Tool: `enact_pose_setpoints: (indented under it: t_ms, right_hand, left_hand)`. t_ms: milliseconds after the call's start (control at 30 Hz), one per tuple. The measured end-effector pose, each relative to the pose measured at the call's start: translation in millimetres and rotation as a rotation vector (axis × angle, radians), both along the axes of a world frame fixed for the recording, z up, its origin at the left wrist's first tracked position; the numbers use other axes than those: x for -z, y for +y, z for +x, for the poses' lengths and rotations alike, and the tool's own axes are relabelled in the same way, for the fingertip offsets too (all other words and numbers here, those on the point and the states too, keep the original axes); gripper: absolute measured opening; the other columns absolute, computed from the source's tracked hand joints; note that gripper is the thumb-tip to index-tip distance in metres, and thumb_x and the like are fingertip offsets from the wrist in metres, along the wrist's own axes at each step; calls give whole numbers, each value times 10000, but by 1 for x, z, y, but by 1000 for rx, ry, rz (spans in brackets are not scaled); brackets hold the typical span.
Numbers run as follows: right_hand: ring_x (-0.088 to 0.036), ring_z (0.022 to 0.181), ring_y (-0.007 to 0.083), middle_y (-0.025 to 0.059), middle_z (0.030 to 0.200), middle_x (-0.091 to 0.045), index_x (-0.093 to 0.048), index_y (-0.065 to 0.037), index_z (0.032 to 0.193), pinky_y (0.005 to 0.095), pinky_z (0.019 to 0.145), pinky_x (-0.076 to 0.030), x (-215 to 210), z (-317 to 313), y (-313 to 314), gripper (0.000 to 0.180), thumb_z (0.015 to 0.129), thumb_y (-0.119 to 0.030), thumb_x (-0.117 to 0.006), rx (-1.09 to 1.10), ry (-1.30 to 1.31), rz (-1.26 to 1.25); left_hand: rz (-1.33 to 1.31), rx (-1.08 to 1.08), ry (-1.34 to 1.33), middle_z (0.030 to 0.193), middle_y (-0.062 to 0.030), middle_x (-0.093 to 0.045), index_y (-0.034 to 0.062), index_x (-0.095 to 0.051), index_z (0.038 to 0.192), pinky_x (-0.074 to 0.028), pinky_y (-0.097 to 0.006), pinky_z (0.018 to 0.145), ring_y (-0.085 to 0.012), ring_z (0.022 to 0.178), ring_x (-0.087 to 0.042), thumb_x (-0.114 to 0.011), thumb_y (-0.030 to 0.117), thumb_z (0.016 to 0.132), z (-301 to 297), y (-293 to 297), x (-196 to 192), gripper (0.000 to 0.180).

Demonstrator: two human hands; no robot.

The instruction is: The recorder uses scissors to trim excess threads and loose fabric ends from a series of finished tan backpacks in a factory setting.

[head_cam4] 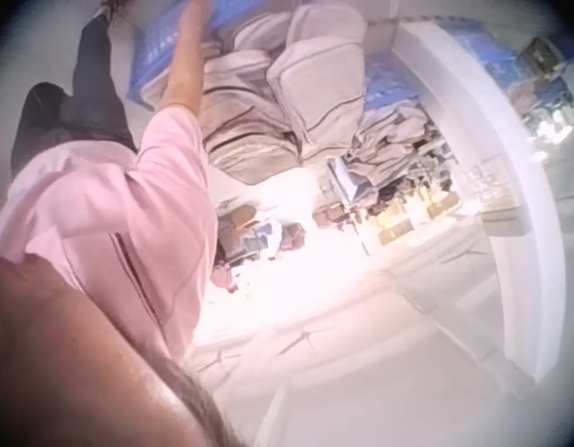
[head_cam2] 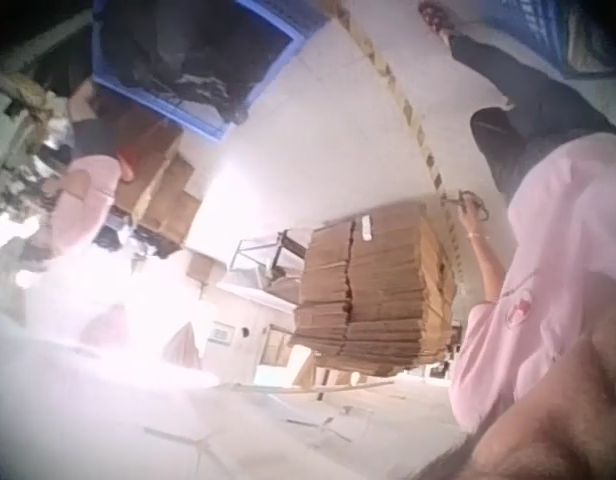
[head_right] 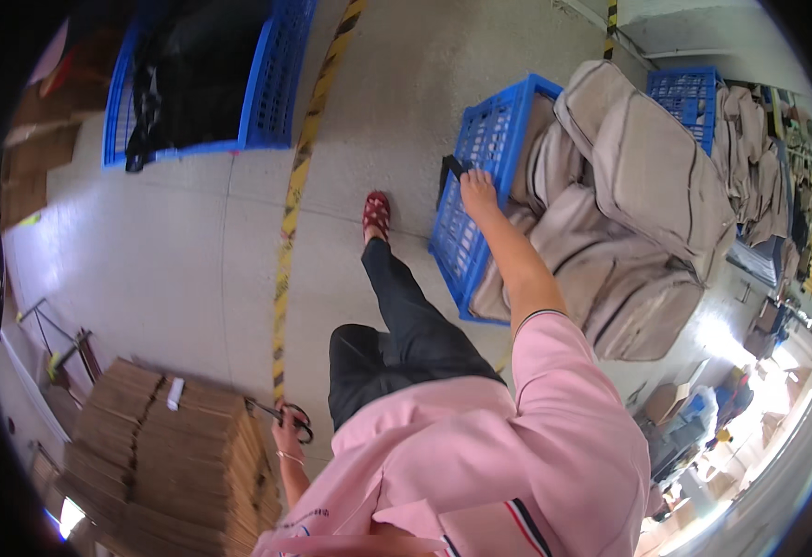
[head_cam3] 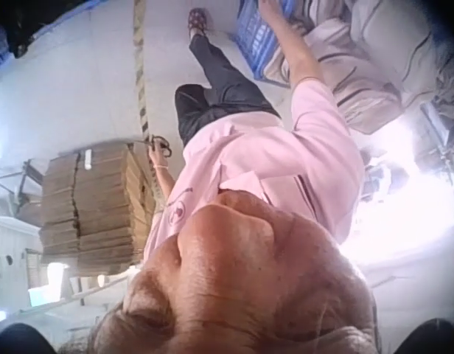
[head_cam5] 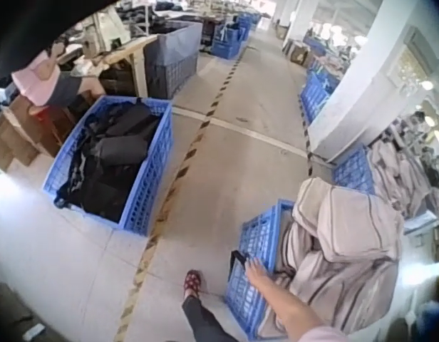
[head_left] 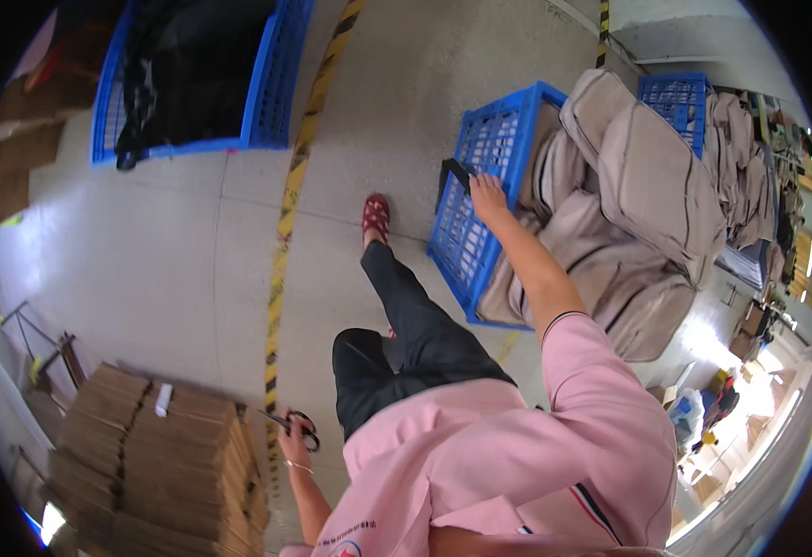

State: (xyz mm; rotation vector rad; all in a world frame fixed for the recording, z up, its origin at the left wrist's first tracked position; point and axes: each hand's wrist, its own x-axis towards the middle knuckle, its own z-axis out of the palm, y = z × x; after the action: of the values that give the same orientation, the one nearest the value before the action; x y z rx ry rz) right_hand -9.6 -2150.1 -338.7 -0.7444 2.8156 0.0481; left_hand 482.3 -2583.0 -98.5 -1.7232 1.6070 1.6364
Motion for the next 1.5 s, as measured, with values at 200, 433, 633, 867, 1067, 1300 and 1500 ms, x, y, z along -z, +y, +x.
enact_pose_setpoints:
  t_ms: [200,433,633,867,1067,1300,1500]
  right_hand:
    - [-617,1058,349,203,1004,-683,-567,3,1181,485,933,-460,31,-23,1,393,798,-83,-584,365,-471,141]
    - [-684,915,341,208,972,-697,-719,-8,877,431,801,-549,-43,-38,-38,227,678,-104,-670,126,-862,272]
    - [-681,928,315,159,974,-707,-732,-27,879,412,807,-546,-91,10,25,212,725,-131,-631,28,-1131,363]
    - [-658,799,274,72,743,-651,-718,-108,728,431,704,-512,-164,-41,-10,94,659,-157,-678,-64,-949,80]
    - [-701,861,275,154,920,-725,-738,-17,883,449,724,-522,-164,-193,-71,276,727,-229,-658,861,-1678,-156]
    - [-686,713,298,128,755,-707,-719,-39,791,440,635,-522,-221,-232,-99,290,779,-310,-616,1479,-1125,-241]
    - [-682,722,344,146,738,-681,-647,-147,1010,483,634,-542,-274,-289,-104,253,897,-328,-511,1525,-981,-122]
  left_hand:
    - [28,98,-215,714,-30,-582,-20,-540,1283,-448,-253,576,-115,627,-565,-575,158,965,-80,-29,-15,367]
    - [27,146,-221,743,-43,-624,11,-572,1249,-486,-267,540,-126,604,-597,-585,155,951,-217,-111,-26,331]
    - [52,265,-87,698,-52,-638,39,-531,1299,-504,-294,517,-145,589,-614,-558,236,967,-429,-181,3,386]
    - [89,189,132,749,-68,-647,60,-483,1350,-533,-308,607,-155,669,-635,-520,239,1001,-644,-213,-25,394]
    - [196,249,219,727,-45,-616,101,-532,1312,-521,-293,606,-140,647,-603,-550,239,994,-826,-204,-20,347]
    - [196,405,224,755,-44,-634,142,-553,1290,-495,-281,604,-148,664,-616,-553,303,992,-1081,-143,-47,339]
    - [219,545,404,790,-47,-656,106,-503,1345,-484,-255,605,-136,677,-620,-547,362,990,-1298,-120,-34,439]
